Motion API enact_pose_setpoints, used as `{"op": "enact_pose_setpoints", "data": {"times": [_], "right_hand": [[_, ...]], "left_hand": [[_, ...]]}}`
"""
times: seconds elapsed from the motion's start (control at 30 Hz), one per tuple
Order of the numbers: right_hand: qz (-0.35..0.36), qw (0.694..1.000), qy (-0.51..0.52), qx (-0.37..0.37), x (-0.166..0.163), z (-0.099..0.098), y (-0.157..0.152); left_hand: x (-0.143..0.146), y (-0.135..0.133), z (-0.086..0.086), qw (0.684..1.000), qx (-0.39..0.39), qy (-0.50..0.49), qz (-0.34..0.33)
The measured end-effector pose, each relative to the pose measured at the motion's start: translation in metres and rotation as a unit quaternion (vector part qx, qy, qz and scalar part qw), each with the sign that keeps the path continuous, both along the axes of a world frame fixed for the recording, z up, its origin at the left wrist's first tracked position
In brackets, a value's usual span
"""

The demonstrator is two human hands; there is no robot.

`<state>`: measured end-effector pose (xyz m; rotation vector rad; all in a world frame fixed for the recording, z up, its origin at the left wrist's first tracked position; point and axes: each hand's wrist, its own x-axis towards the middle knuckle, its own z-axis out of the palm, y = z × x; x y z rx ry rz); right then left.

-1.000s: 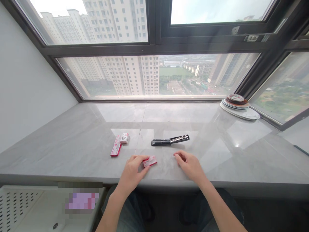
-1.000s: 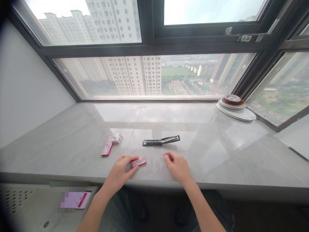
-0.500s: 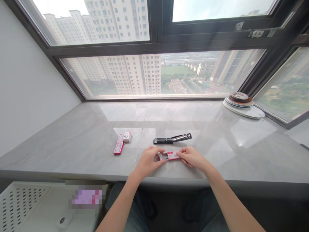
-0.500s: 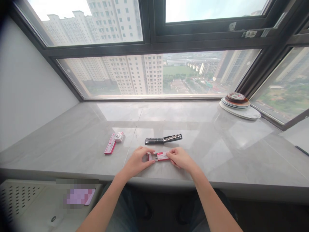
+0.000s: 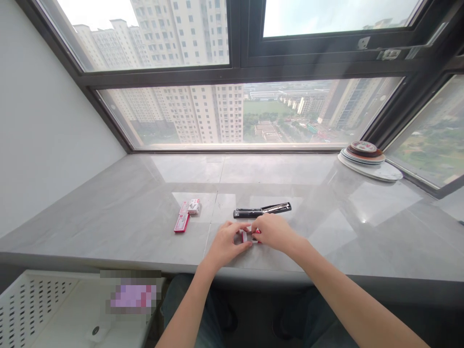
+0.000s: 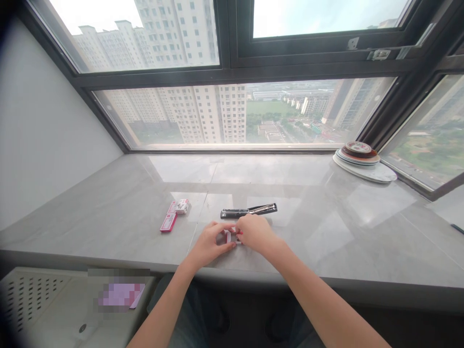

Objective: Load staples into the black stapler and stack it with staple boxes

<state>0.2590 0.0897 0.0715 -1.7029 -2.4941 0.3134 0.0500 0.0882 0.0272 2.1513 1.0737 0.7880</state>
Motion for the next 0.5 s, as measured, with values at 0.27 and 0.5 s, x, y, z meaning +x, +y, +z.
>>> {"op": "enact_pose_setpoints", "data": {"times": [0.27,0.5], "right_hand": [[0.036,0.999,0.009,0.022,0.006,-0.001,0.001],[0.018,1.000,0.020,0.000,0.011,-0.007,0.001]], "left_hand": [[-0.001,0.001,0.001,1.000,-0.011,-0.001,0.002],[0.001,0.000,-0.002,1.000,-0.006,-0.003,0.008]]}}
